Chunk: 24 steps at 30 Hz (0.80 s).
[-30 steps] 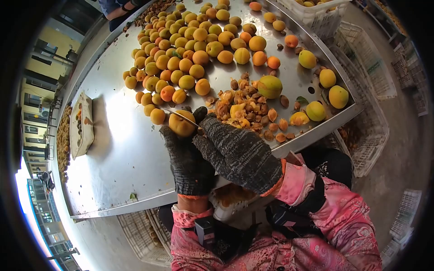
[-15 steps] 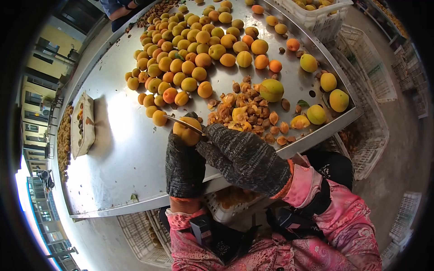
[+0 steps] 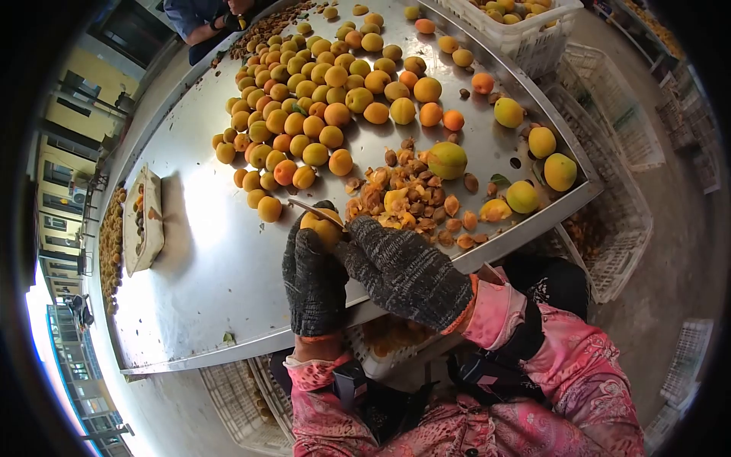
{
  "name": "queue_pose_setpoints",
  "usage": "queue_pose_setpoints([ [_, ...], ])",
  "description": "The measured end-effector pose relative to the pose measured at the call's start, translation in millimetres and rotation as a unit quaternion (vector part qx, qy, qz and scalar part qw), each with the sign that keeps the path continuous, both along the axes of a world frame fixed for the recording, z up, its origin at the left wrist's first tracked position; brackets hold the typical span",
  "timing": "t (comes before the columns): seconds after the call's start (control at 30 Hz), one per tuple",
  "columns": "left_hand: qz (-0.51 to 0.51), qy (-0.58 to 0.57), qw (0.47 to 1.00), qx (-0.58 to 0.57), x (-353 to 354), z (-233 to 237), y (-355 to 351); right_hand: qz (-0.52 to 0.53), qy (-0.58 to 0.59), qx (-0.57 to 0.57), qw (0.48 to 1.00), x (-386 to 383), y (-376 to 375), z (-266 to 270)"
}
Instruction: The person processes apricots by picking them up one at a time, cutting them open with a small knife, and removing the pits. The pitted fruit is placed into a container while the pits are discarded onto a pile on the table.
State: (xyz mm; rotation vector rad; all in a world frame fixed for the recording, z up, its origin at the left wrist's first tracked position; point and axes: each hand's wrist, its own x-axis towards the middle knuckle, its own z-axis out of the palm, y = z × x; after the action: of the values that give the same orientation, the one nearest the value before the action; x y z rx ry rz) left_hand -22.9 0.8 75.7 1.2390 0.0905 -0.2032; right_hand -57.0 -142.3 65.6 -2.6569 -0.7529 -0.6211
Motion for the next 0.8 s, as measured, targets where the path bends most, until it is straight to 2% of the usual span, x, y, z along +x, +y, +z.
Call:
queue_pose_setpoints([
  [0.1,-0.033,0.007,0.999,0.022,2.4,6.8,10.7,0.060,-0.045,-0.019,0.997,5.0,-10.7,1.1],
  [0.17,-0.119,-0.005,0.984,0.135,4.1,15.6,18.3,0.100,-0.043,-0.009,0.994,9.0,-20.2,6.1],
  [0.2,-0.118,-0.007,0.984,0.135,3.3,15.4,18.4,0.141,-0.039,0.002,0.989,9.5,-22.5,8.3],
  [0.27,-0.097,0.001,0.994,0.054,1.5,12.9,16.4,0.109,-0.051,-0.008,0.993,8.7,-19.9,11.2],
  [0.3,-0.039,-0.003,0.998,0.048,-1.3,11.1,6.4,0.075,-0.062,-0.018,0.995,8.3,-17.9,13.5],
  [0.33,-0.040,-0.005,0.998,0.049,-2.5,7.5,0.3,0.074,-0.064,-0.017,0.995,6.5,-13.1,13.5],
  [0.4,0.043,-0.033,0.998,-0.007,-3.2,0.7,-7.9,0.027,-0.024,0.030,0.999,1.6,0.9,7.8],
  [0.43,0.087,-0.018,0.995,-0.049,-4.8,2.9,-14.9,0.027,-0.062,0.020,0.998,2.0,3.7,3.6],
  [0.47,0.086,-0.019,0.995,-0.047,-3.9,3.7,-13.5,0.027,-0.062,0.021,0.997,1.1,6.5,2.9],
  [0.53,0.062,-0.002,0.997,-0.050,-3.4,4.2,-11.3,0.047,0.020,0.161,0.986,0.9,11.2,5.1],
  [0.57,0.064,-0.002,0.997,-0.051,-2.4,2.4,-6.0,0.048,0.020,0.160,0.986,1.5,9.3,5.5],
  [0.63,-0.036,-0.040,0.997,0.048,2.3,1.4,10.9,0.059,0.011,0.058,0.996,2.5,-0.4,6.4],
  [0.67,-0.036,-0.040,0.997,0.048,4.2,4.6,17.1,0.059,0.011,0.058,0.996,3.7,-5.2,8.3],
  [0.73,-0.093,0.008,0.994,0.051,6.6,17.7,23.3,0.089,-0.049,-0.028,0.994,4.8,-12.4,14.0],
  [0.8,-0.087,-0.012,0.996,0.026,6.1,18.4,21.9,0.087,-0.044,-0.022,0.995,3.7,-13.0,19.6],
])
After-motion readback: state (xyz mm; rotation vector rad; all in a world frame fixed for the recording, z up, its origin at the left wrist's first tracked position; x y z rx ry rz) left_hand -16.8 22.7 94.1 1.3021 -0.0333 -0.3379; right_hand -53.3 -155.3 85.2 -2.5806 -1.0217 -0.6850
